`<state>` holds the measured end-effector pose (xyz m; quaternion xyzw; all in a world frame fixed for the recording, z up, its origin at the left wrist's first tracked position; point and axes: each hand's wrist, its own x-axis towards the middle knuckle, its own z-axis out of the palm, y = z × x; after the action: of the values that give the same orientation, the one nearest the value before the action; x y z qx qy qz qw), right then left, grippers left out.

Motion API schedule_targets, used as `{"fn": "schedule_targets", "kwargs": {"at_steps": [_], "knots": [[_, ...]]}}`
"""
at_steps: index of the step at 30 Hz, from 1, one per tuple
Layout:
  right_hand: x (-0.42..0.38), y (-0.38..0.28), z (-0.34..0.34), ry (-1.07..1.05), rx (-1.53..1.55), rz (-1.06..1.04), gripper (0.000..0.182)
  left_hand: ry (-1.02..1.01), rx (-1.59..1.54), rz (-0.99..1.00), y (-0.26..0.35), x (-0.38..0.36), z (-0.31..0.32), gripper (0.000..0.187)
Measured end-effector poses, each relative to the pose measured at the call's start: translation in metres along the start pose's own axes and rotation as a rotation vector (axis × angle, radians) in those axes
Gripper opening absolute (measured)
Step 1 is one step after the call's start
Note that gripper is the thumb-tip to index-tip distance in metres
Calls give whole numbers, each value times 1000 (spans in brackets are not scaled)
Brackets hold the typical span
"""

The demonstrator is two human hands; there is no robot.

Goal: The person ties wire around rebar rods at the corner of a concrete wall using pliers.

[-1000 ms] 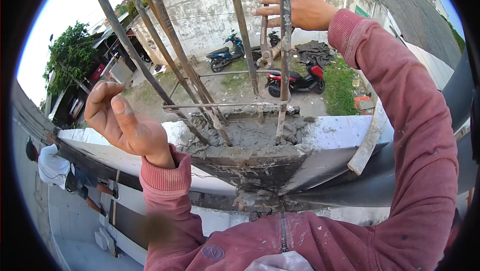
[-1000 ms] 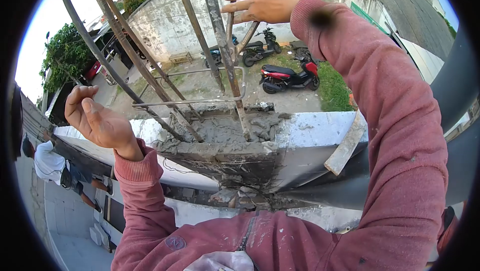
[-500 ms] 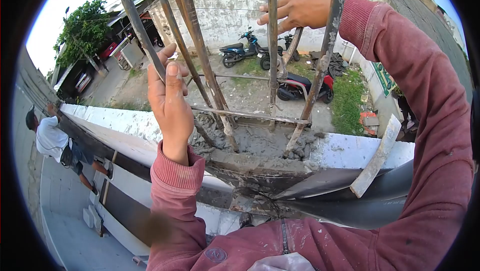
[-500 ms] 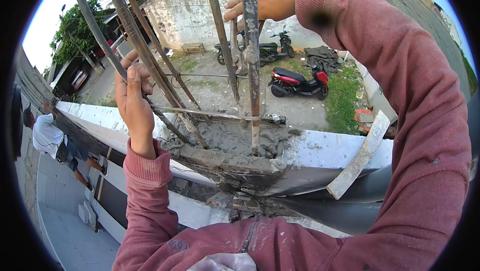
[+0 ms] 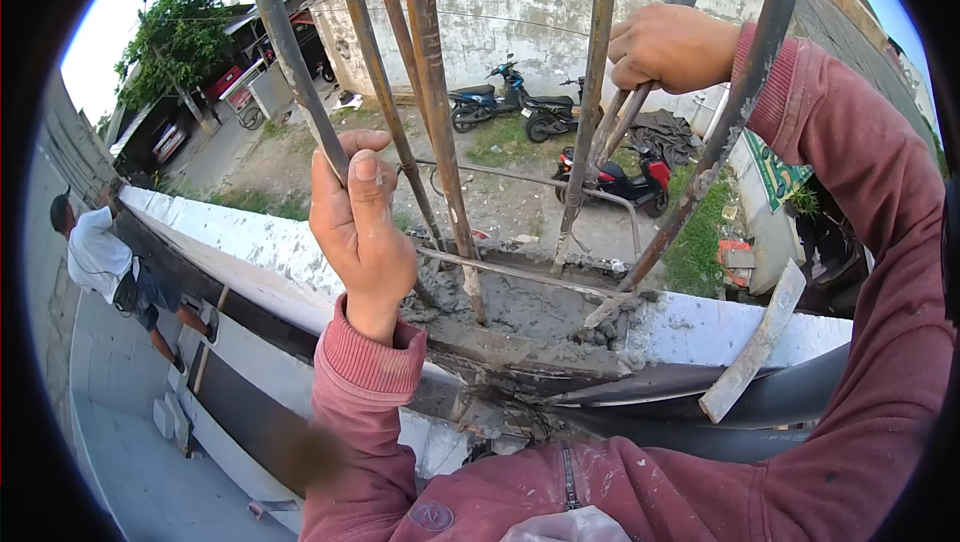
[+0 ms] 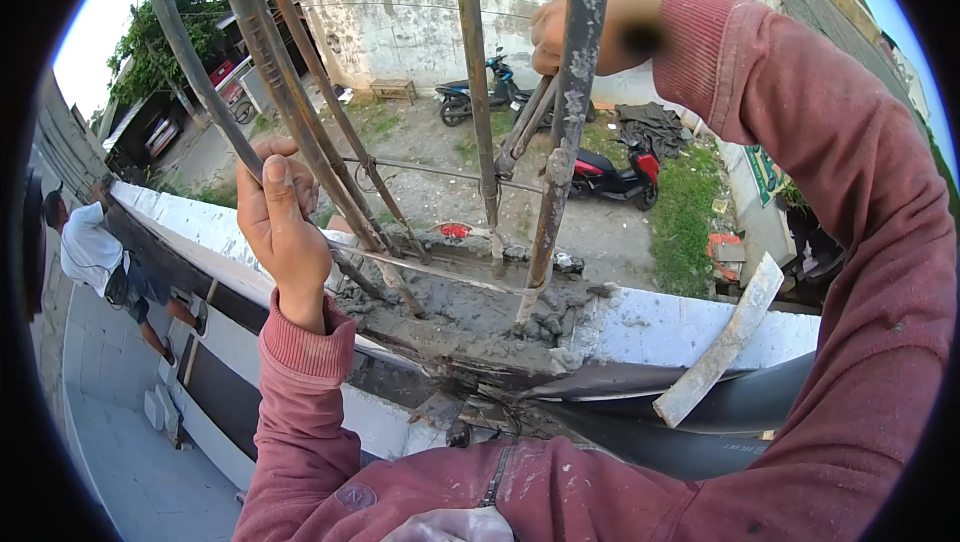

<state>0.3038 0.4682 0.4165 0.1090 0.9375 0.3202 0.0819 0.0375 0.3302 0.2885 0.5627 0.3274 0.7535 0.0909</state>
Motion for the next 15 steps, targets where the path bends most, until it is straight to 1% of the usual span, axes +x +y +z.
{"fn": "schedule_targets", "kwargs": {"at_steps": [2,3,6,8,10,12,14,15], "knots": [[-13,-5,-5,90,-41,43,17,3,-7,2,-1,0,1,26],[-17,-7,-11,124,-77,-9,18,3,-12,-3,-1,-1,1,26],[-25,-3,-7,12,-42,136,18,1,-20,-9,0,0,0,26],[-27,3,8,-6,-73,117,7,6,-23,-4,0,-1,1,26],[-22,4,13,25,-66,77,4,10,-12,-15,0,-2,1,25],[-15,5,12,21,-80,17,10,24,3,-15,1,-1,1,25],[-1,-2,-6,-46,-153,-108,11,39,17,-16,1,-2,2,25],[3,-1,-11,-48,-171,-126,15,42,21,-1,0,-2,2,25]]}}
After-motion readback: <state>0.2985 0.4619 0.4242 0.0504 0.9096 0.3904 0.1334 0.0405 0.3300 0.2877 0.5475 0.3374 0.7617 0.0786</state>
